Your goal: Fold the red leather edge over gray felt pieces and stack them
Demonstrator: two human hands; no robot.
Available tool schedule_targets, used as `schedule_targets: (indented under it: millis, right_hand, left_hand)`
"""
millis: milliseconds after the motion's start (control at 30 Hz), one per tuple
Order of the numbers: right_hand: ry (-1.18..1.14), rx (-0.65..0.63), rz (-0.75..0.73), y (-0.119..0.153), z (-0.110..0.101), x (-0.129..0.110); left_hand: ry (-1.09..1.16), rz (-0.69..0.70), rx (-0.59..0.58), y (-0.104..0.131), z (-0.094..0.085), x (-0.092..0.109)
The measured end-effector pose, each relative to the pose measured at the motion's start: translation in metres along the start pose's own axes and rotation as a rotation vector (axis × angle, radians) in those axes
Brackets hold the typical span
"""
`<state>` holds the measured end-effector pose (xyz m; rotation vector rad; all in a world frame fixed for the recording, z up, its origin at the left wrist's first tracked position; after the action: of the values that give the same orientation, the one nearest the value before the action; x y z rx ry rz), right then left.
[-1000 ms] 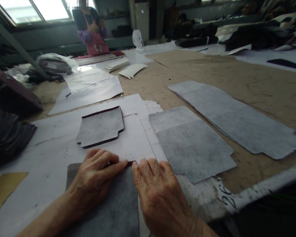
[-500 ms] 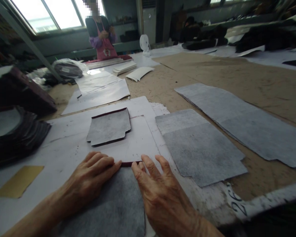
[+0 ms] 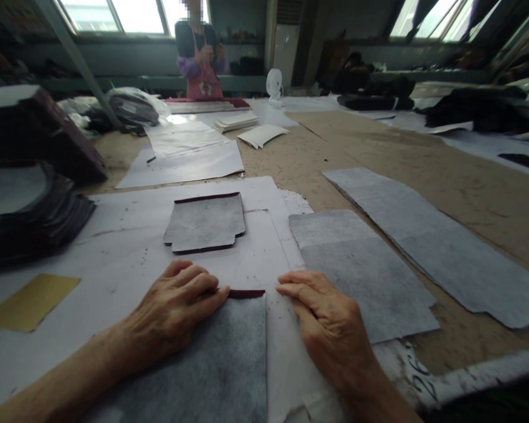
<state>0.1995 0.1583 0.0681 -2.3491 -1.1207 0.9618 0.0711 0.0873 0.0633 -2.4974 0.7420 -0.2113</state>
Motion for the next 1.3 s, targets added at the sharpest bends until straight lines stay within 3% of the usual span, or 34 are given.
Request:
schedule_targets:
  millis: [67,133,233,300,533,667,933,1100,1300]
  right_hand:
    - [0.058,0.086,-0.022,-0.004,-0.006,-0.008]
    - [0.125,0.110,-0.147,-0.006,-0.002,-0.033]
    - [0.144,0.026,-0.313,-0.003,0.022,-0.069]
    - [0.144,-0.022,-0.339,0.000,0.037,-0.080]
    - [0.163,-0.009,-0.348,0.004,0.043,-0.077]
    - [0.221,-0.010,-0.401,0.004,0.045,-0.082]
    - [0.356,-0.147,-0.469,0.001,0.058,-0.094]
    - [0.433,-0.117,-0.518,-0.016,0.062,-0.113]
    - [0.229,-0.085,-0.584,-0.017,0.075,-0.127]
  left_hand:
    - [-0.003,0.005,0.006,0.000,0.000,0.000]
    - [-0.001,0.003,0.002,0.000,0.001,0.001]
    - [0.013,-0.016,-0.024,0.000,0.004,0.000]
    - [0.036,-0.035,-0.030,0.000,0.006,-0.003]
    - [0.238,-0.091,0.025,0.015,-0.013,-0.028]
    - [0.237,-0.094,0.034,0.026,-0.023,-0.038]
    - [0.135,-0.013,-0.048,0.031,-0.012,-0.027]
    - [0.091,0.003,-0.077,0.029,-0.011,-0.024]
    - [0.154,-0.035,-0.071,0.028,-0.012,-0.031]
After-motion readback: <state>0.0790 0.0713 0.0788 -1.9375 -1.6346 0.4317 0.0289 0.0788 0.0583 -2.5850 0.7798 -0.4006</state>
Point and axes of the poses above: each hand's wrist, its own y-axis away from the middle knuckle, its own z-axis out of the palm, x = y × z, the point moved 10 cm from there along -y, towards the middle knuckle, and after that the axes turned 4 degrees about x, right-handed, at the moved point
